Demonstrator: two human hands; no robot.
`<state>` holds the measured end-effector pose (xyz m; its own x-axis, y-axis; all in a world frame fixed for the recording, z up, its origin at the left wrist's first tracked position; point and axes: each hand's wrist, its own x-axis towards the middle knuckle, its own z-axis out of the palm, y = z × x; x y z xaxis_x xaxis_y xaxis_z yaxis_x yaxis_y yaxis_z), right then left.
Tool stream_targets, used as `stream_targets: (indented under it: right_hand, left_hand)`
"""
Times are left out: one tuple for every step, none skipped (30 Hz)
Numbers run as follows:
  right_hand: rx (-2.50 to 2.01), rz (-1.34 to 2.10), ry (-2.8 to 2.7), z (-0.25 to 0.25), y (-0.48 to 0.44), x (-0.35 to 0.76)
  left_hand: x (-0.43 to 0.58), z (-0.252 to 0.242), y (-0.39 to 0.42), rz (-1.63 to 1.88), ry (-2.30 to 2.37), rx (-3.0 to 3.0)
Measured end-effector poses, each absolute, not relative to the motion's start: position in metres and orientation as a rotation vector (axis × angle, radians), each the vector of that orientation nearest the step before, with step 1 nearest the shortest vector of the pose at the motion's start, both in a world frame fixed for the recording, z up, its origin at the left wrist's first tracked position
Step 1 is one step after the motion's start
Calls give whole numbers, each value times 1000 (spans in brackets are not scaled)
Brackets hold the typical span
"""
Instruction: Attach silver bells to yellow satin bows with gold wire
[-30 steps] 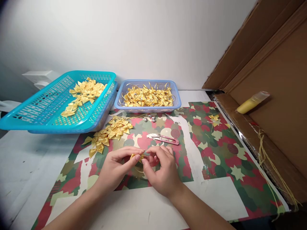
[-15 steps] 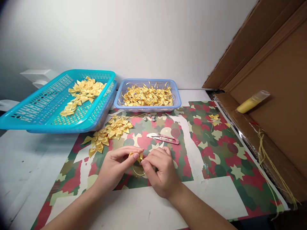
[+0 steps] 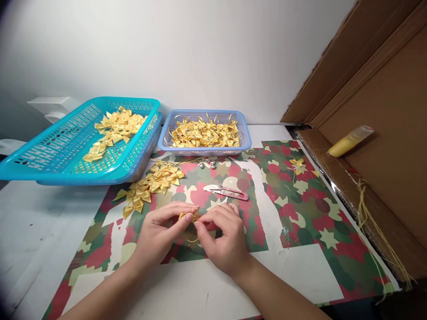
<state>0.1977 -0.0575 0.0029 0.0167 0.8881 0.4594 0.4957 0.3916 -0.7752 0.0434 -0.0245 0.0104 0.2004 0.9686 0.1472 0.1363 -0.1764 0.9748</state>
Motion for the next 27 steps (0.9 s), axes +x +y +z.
stream_targets:
  right_hand:
    - [-1264,504,-1611,3,-58,198]
    - [-1286,527,-1584,2,-58,198]
    - [-1313,555,-1554,2,-58,198]
    - [-1341,595,-1521,2,-58,198]
    - [-1366,645,-1485,1,-58,198]
    - [-1385,709,-1447,1,-58,197]
    - [-1396,786,-1407,0,-58,197]
    - [-1394,871,-1363,0,-58,197]
    - [-1380,962,-1316,-1,-58,197]
    - [-1354,1047,-1269,-1,-58,196]
    - [-1323,1120,-1232,-2,-58,196]
    - [-1290,1181,-1205,-2,-57,196]
    - [-1261,1226,-1190,-2,-57,196]
    - [-1243,1256,-1190,-3,-57,196]
    - [-1238,1265,-1204,-3,-57,196]
    - [-1245,1257,-1227,-3,-57,196]
    - [-1262,1235,-1257,-3,-58,196]
    - [-1284,1194,-1294,-3,-58,196]
    - [-1309,1130,-1335,-3,-58,196]
    - [-1330,1047,-1379,-4,-57,196]
    - [-1343,950,-1425,-4,-57,196]
    - [-1347,843,-1472,-4,-57,197]
    - [-1340,728,-1519,-4,-56,197]
    - [-1326,618,-1562,-4,-55,197]
    - [-1305,520,-1598,-4,-55,197]
    - [-1282,436,-1628,-3,-54,197]
    - [-1262,365,-1649,-3,-54,197]
  left_hand:
    - [43,10,-24,1105,1089,1524]
    - [43,10,-24,1108,1083,1525]
    - [43,10,-24,1112,1074,1531]
    - [43,10,-25,1114,1064,1543]
    - [44,10,-25,1119,1054,1559]
    - [44,10,-25,1125,1041,1576]
    - [44,10,-26,1131,1030,1592]
    - [45,10,-26,1137,1019,1605]
    - [45,10,-26,1143,1012,1615]
    - [45,10,-26,1148,1008,1620]
    - [45,10,-26,1151,1007,1621]
    - [45,11,-25,1150,1008,1618]
    - [44,11,-25,1149,1011,1611]
    - [44,12,-25,1145,1013,1601]
    - [43,12,-24,1140,1017,1589]
    - [43,12,-24,1134,1020,1577]
    - [43,11,-24,1127,1023,1565]
    - [42,11,-24,1119,1025,1554]
    - [42,11,-24,1111,1027,1542]
    - [42,10,-24,1102,1030,1530]
    - [42,9,-25,1092,1033,1518]
    - [42,9,-25,1080,1036,1506]
    - [42,8,-25,1069,1041,1493]
    - [42,8,-26,1057,1046,1481]
    - [42,8,-26,1046,1051,1469]
    - [42,8,-26,1036,1056,1457]
    - [42,8,-26,1027,1059,1446]
